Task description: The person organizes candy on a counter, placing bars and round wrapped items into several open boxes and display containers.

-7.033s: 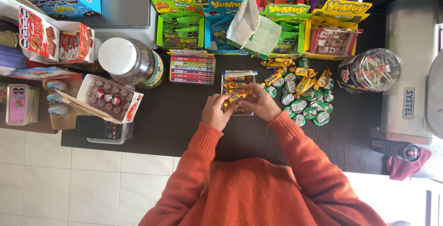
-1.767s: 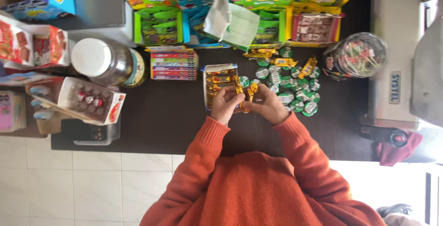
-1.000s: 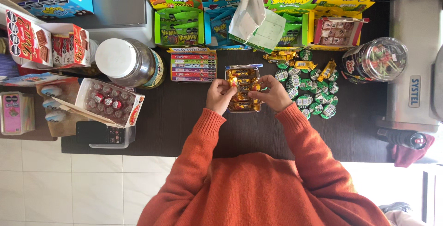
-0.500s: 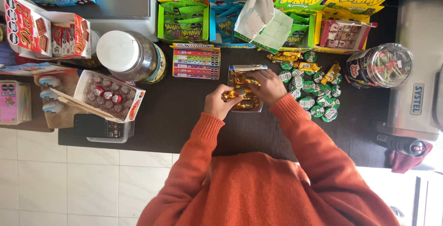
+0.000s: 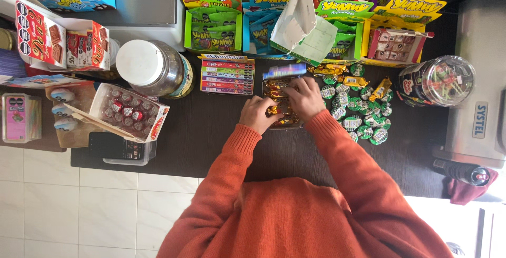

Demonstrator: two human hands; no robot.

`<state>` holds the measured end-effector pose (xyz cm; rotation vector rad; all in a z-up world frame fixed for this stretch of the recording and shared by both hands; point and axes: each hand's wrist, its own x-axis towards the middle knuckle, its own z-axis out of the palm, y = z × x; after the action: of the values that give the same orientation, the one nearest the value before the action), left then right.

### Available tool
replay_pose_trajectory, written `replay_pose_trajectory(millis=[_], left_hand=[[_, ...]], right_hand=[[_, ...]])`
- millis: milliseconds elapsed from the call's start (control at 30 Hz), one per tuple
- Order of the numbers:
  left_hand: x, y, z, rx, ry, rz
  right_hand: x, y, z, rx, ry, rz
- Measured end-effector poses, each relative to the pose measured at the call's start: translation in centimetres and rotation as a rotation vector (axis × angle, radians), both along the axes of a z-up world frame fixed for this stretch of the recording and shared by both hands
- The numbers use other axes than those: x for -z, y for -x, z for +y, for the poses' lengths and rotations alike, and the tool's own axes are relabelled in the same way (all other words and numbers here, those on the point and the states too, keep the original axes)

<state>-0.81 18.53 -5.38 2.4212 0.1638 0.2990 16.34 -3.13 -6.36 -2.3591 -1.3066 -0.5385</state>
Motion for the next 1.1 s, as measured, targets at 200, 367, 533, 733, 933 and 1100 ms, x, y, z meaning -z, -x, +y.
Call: replay_pose_trajectory(millis=[200,367,533,733,933,1100], left_hand=[[0.4,-2.6,-0.4,-0.064,-0.142,0.007],[0.5,-3.9,-1.0,-0.089,-0.298,-0.082],[-0.8,-2.1,-1.1,-0.159,-0.314,-0.07],[-1.8,0.0,-1.4,-0.167,-0.266,0.019],[-1.0,1.5,-1.8,-0.155,0.066,0.247],[-0.5,1.2,-1.9,-0.136,0.103,0.249]], right_hand=[[-4.1,1.4,-1.7,-0.05,0.028,0.038],[-3.0,1.2,-0.5,0.024,0.155,-0.037],[-1.1,1.1,0.2,0.078,0.147,-0.019],[-3.0,1.0,-0.8,0.063,0.09,0.026],[-1.2,-5.1,-9.8,0.326,0.015,0.158],[0.2,-8.2,-10.5,0.317,0.155,0.008]])
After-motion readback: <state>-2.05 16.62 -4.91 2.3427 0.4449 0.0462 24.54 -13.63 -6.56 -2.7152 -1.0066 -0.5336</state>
